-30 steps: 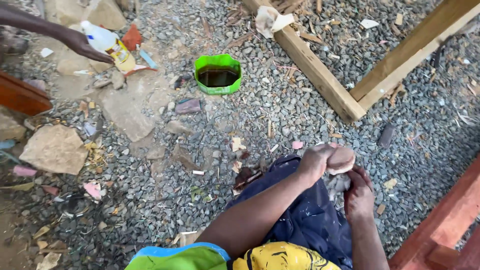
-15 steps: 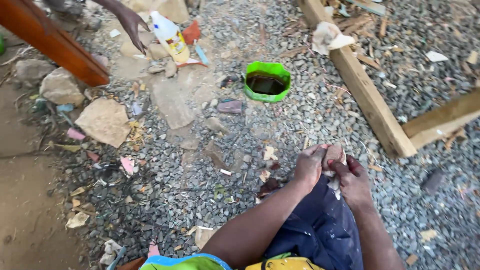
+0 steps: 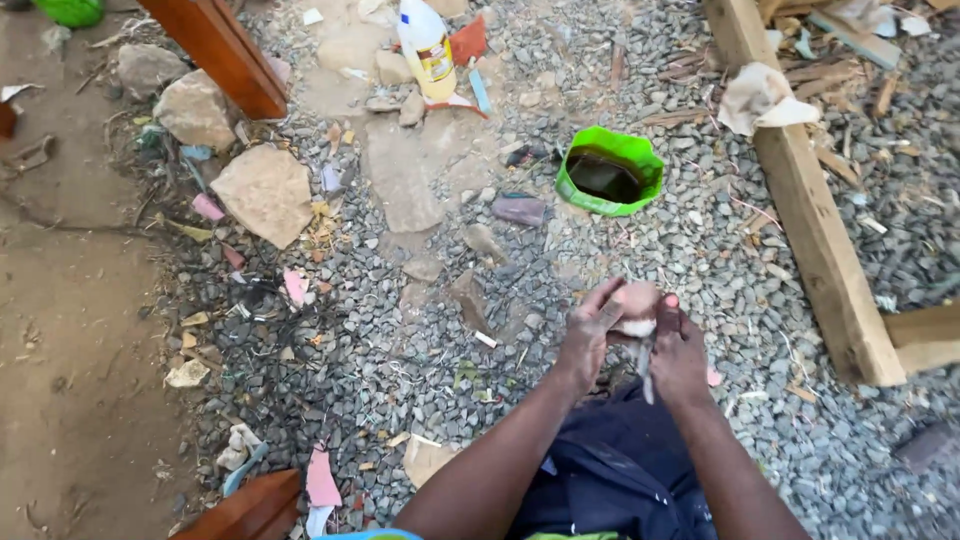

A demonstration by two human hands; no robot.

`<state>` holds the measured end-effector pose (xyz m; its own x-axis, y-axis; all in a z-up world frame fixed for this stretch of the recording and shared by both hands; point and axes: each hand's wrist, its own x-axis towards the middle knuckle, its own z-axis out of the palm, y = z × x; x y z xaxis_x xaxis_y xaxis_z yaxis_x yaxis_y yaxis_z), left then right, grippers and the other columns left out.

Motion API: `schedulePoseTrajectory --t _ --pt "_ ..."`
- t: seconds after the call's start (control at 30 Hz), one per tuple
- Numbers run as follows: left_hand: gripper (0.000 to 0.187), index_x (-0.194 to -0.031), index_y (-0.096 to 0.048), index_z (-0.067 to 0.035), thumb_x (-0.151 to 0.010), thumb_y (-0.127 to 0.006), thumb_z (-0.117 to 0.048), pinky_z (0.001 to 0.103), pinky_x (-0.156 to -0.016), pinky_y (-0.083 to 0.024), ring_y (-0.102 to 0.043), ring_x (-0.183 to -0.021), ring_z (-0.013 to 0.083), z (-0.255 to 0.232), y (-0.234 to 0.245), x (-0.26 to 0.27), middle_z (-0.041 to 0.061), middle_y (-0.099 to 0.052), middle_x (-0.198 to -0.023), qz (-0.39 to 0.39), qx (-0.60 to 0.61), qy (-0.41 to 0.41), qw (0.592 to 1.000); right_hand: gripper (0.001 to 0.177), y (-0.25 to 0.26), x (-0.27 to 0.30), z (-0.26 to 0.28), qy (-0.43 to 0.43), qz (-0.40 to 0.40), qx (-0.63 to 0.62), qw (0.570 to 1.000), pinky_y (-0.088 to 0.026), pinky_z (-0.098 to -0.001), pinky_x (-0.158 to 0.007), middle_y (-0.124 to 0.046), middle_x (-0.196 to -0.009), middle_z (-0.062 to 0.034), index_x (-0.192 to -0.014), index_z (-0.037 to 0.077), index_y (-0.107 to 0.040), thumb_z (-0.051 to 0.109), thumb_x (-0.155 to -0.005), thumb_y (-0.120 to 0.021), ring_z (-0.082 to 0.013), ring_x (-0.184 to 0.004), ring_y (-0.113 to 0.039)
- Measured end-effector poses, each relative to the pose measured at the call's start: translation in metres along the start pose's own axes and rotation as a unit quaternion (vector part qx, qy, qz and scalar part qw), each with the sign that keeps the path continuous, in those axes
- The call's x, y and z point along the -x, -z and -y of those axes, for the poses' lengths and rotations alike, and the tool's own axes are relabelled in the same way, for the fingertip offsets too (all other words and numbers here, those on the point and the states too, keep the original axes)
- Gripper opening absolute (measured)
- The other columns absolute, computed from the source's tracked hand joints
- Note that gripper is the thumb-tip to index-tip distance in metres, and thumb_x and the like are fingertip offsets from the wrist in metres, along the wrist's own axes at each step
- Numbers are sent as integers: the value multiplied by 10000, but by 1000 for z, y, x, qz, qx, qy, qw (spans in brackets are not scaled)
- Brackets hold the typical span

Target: Staining a wooden furniture frame by hand using a cloth and liquid stain.

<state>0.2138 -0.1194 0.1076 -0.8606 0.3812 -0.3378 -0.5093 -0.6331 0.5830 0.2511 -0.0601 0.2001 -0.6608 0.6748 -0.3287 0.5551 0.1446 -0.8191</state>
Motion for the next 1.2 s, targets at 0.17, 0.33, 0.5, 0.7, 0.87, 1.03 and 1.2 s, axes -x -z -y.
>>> schedulePoseTrajectory --t 0.17,0.33,0.5,0.7,0.87,1.03,1.2 --pt "668 -1418 -497 -29 -881 -839 -232 247 -757 -619 -663 -918 130 21 -27 29 68 -597 -1081 26 23 33 999 484 42 -37 -80 -28 -35 -23 999 -490 -379 -957 -702 -886 -86 -1172 111 -705 517 -1129 -445 -246 -851 -671" --pt "592 -1312 -530 -48 -805 -837 -43 328 -677 -659 -709 -834 229 32 -58 54 100 -597 -999 73 70 103 989 161 130 -13 -81 -12 -63 167 984 -497 -279 -719 -755 -728 98 -1024 385 -788 492 -1004 -669 -98 -732 -718" --pt "734 -1397 -544 -15 -826 -836 -371 339 -592 -645 -691 -781 226 -30 -153 100 157 -594 -1056 169 -49 45 983 127 197 50 22 227 -204 62 950 -435 -205 -624 -653 -711 -10 -940 159 -726 192 -1060 -754 -77 -615 -568" --pt "1150 -1529 -309 -57 -619 -532 -723 250 -518 -612 -744 -882 288 -106 -243 130 168 -634 -1192 360 -245 -50 899 103 241 79 89 566 -267 117 771 -541 -362 -909 -660 -1145 -200 -1240 -72 -622 -120 -1154 -650 -290 -1045 -635" --pt "814 -1052 -531 -96 -630 -508 -792 278 -360 -364 -396 -433 102 -109 -303 108 50 -470 -683 391 -228 -145 880 129 272 79 112 637 -262 134 713 -431 -435 -851 -581 -1081 -194 -1181 -72 -573 48 -1229 -582 -310 -993 -540" --pt "419 -677 -516 -155 -937 -371 -450 286 -490 -362 -408 -502 99 -123 -335 100 -18 -504 -572 413 -278 -266 825 327 295 104 154 595 -109 62 794 -274 -370 -770 -403 -991 -80 -1417 -20 -512 235 -1217 -559 -181 -831 -328" --pt "426 -1057 -524 -81 -1047 -460 -502 293 -392 -531 -712 -598 301 -162 -346 166 120 -619 -742 280 -134 22 950 504 300 156 190 278 -4 -159 947 -552 -286 -930 -587 -1113 -93 -1357 -49 -559 6 -897 -758 -155 -1013 -581"
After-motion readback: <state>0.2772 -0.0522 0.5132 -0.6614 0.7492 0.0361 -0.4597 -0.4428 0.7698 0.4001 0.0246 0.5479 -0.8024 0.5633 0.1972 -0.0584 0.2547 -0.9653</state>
